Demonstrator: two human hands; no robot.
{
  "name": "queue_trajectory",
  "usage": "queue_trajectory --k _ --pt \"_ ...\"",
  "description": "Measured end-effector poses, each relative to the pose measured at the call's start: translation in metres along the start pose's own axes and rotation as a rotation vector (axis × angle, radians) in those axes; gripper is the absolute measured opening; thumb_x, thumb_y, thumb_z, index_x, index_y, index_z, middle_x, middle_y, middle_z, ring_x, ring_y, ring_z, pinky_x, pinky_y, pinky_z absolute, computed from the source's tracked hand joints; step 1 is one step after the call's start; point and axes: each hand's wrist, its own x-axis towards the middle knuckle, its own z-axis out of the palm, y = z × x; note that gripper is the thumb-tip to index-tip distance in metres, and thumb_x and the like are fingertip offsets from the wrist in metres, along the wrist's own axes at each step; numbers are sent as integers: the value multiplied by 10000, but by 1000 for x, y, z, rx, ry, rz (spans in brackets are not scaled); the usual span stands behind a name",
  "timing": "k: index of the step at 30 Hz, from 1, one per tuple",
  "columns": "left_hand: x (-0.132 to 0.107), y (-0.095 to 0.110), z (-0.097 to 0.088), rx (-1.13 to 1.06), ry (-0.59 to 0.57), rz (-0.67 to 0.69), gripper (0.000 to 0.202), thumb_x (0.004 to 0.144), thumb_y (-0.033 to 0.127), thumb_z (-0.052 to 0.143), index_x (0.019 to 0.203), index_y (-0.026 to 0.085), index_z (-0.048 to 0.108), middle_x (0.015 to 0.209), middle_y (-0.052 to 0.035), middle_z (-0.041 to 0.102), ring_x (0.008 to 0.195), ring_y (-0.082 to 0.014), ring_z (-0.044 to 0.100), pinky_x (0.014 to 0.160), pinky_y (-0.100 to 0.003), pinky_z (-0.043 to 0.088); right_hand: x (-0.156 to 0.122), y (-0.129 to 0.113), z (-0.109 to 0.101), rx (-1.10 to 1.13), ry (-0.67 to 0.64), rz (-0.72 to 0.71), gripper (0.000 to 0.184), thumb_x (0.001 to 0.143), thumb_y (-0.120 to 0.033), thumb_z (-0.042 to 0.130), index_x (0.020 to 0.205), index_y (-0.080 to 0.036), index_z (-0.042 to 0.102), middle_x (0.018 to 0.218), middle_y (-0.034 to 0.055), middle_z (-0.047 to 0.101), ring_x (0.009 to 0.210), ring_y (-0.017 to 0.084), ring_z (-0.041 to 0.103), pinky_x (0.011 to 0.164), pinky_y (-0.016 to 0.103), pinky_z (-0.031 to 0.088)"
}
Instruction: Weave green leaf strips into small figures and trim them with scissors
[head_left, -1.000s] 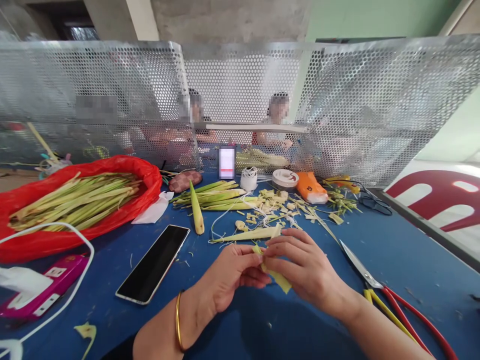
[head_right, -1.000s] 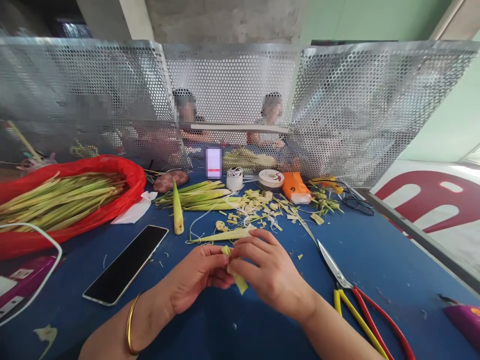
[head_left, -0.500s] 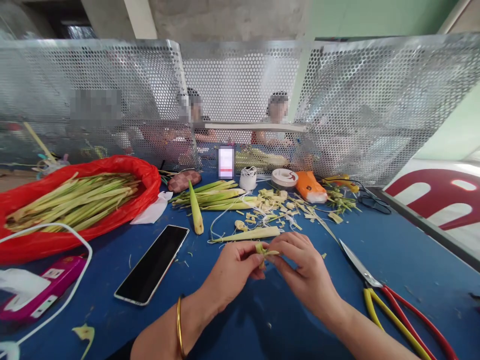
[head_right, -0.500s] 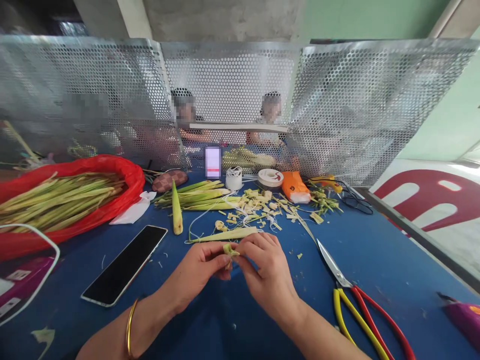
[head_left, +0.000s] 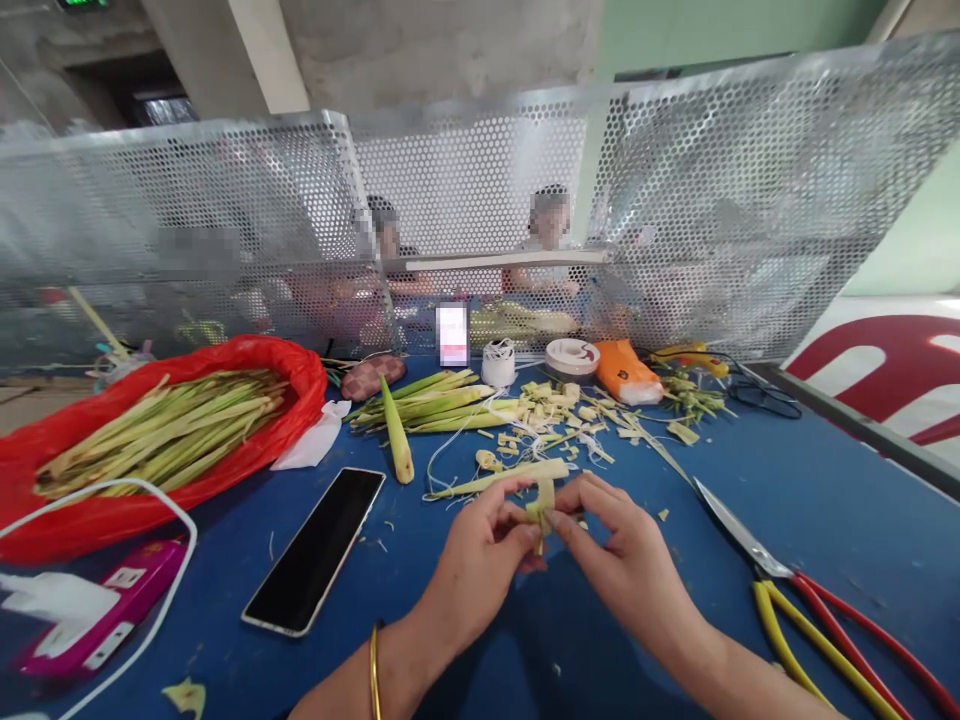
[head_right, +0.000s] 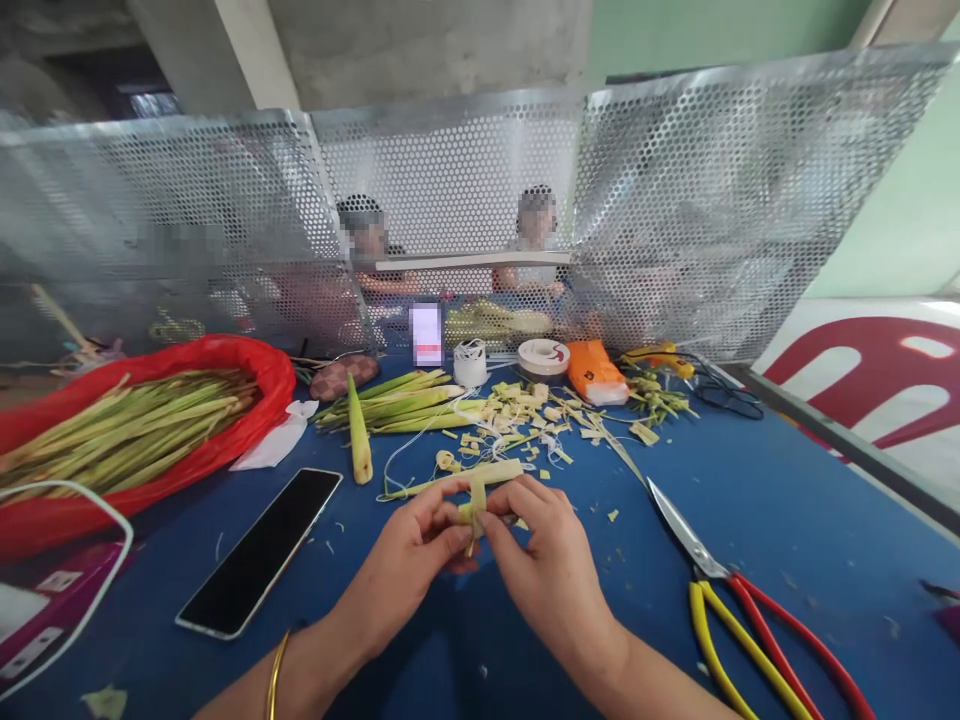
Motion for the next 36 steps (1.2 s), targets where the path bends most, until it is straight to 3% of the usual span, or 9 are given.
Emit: queue_trajectory --k 6,10,14,19,24,28,30,33,36 --pt "1 -2 2 -30 -2 -36 336 726 402 726 959 160 712 852 -45 684 768 -189 637 728 -300 505 -2 3 7 -58 49 -1 210 866 -184 554 658 -217 541 643 -32 593 606 142 562 596 268 403" --pt "1 -6 5 -99 58 -25 377 633 386 808 934 169 739 854 -43 728 795 -194 643 758 -293 499 -6 6 12 -56 57 51 199 874 -200 546 676 -219 537 645 -36 593 615 143 560 621 272 404" --pt "2 -7 6 -146 114 -7 350 654 366 798 943 173 759 895 -50 746 807 -184 651 763 -274 499 -8 6 12 -55 53 107 79 874 -229 578 796 -224 569 704 -24 635 663 158 585 642 272 421" --pt "5 -11 3 -246 256 -73 292 634 305 803 881 157 759 802 -46 743 698 -148 656 670 -236 505 -11 4 9 -227 11 -185 158 922 -136 497 806 -209 575 734 10 643 690 167 589 705 301 402" --pt "10 -13 -1 -303 283 -92 286 604 274 811 852 142 760 782 -46 734 643 -121 634 618 -214 501 -8 0 4 -369 -102 -474 194 958 -137 441 872 -180 610 738 36 650 678 178 586 724 335 406" --pt "9 -8 -6 -258 262 -101 284 640 283 787 881 134 766 674 -38 708 605 -110 622 597 -196 488 3 2 -7 -355 29 -329 135 931 -190 521 1025 -185 617 991 85 680 920 225 617 808 359 424" --pt "8 -5 -8 -236 237 -102 288 656 296 779 894 134 763 668 -32 702 586 -101 615 589 -192 484 8 6 -11 -360 15 -256 222 894 -173 570 1115 -186 589 1072 93 679 1008 248 611 887 397 405" --pt "7 -2 -9 -234 219 -100 280 662 306 774 881 131 753 686 -22 698 558 -84 599 564 -183 471 10 10 -13 -256 -94 -223 210 891 -133 568 1085 -212 587 939 30 726 854 201 664 946 413 374" --pt "7 -2 -8 -242 206 -114 288 662 303 769 879 117 734 674 -19 691 535 -74 588 549 -176 458 9 8 -12 -113 -69 -199 85 896 -170 585 923 -234 634 852 0 728 763 175 654 909 391 396"
